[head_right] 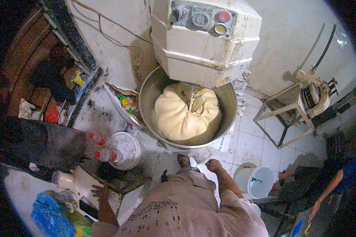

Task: The person uses a large commercial mixer to knead dough, occasionally touching the dough by hand and adding yellow seasoning from a container.

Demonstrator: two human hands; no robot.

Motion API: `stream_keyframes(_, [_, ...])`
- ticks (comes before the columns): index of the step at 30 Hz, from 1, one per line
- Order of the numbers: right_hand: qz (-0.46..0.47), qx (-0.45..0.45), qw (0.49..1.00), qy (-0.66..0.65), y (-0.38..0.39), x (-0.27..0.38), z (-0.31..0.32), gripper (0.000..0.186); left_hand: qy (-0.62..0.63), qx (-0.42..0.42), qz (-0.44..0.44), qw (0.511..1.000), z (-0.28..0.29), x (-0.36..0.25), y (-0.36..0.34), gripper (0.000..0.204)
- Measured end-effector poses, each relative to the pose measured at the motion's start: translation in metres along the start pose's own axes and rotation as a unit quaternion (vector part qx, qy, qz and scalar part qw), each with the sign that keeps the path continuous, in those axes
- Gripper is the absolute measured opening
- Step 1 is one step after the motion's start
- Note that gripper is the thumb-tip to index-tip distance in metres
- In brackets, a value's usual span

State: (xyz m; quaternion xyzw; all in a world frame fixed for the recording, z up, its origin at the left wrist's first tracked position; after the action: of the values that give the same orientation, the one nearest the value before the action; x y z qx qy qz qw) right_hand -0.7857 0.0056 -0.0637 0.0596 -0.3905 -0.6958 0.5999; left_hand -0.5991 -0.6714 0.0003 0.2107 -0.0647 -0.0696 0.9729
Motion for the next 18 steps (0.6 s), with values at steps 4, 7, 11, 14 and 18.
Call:
stream_keyframes(4, [-0.013,-0.004,1.0,0.001,-0.001,-0.001,0.0,0.03,-0.021,-0.023,0.013,0.999,-0.005,0.004,-0.01,0.108])
stream_keyframes(7, [0.014,-0.006,0.999,0.035,-0.004,0.0,-0.002,0.03,-0.018,-0.03,0.022,0.999,-0.007,0.006,-0.015,0.108])
stream_keyframes(11, [0.038,0.007,0.998,0.051,-0.002,-0.001,-0.006,0.03,-0.022,-0.015,0.02,0.999,-0.005,0.001,-0.005,0.107])
stream_keyframes(14, [0.065,0.004,0.997,0.04,0.005,0.009,-0.002,0.03,-0.02,-0.003,0.022,1.0,0.0,0.002,-0.002,0.107])
stream_keyframes(18, [0.052,-0.003,0.998,0.024,0.005,0.006,-0.002,0.03,-0.02,-0.006,0.014,1.0,0.001,0.002,0.0,0.107])
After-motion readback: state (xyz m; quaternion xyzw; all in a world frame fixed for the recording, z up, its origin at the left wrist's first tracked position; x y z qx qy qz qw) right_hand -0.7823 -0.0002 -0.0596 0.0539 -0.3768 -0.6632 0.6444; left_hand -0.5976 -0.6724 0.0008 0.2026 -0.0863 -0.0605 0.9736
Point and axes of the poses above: each hand's wrist, its own y-axis away from the middle knuckle, its own z-axis out of the back of the hand, x = y × z, the point moved 9 cm from there along -y, towards the middle knuckle
